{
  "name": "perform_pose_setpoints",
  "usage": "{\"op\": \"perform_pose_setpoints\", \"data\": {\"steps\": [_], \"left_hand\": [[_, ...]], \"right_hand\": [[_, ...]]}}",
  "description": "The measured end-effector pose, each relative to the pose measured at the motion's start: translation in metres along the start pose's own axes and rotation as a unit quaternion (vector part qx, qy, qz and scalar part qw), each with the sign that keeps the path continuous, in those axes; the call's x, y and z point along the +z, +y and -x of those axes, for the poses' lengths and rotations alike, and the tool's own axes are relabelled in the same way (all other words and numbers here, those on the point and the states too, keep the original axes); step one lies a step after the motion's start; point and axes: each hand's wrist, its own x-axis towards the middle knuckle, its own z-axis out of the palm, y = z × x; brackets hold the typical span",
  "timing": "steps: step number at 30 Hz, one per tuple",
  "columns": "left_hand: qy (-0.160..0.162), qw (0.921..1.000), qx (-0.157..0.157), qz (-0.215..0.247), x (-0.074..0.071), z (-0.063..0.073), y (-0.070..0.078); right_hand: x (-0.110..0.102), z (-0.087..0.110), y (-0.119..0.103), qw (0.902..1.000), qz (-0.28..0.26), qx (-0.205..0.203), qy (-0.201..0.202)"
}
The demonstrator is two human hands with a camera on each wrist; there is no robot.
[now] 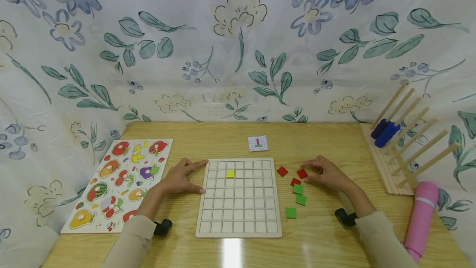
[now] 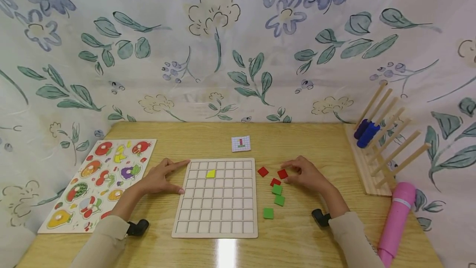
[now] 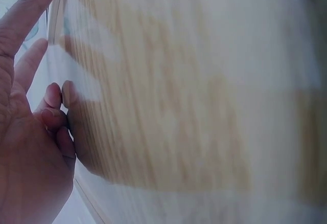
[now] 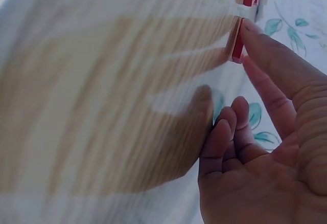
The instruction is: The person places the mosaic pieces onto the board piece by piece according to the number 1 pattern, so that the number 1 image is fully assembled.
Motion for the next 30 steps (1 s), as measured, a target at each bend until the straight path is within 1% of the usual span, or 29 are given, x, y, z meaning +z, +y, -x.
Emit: {"op": "perform_pose_setpoints", "data": {"steps": [9,15,23,30], "left_hand": [[0.001,1.0000,0.003,-0.003,0.0005,-0.0003,-0.0008],[0.005,1.0000,0.004,0.001,0.0001,0.0005,-0.0005],[0.004,1.0000,0.004,0.000,0.0007,-0.0002,-0.0006],[0.005,1.0000,0.004,-0.005,0.0005,0.0002,-0.0009]], "right_hand": [[0.0016,-0.0009,0.0009,0.9996,0.021,0.020,0.007],[0.0040,-0.0001,0.0029,0.9994,0.021,0.018,0.022],[0.0055,0.0008,0.0019,0.9993,0.022,0.012,0.029],[0.0037,0.0024,-0.0030,0.9992,0.003,0.006,0.039]]}}
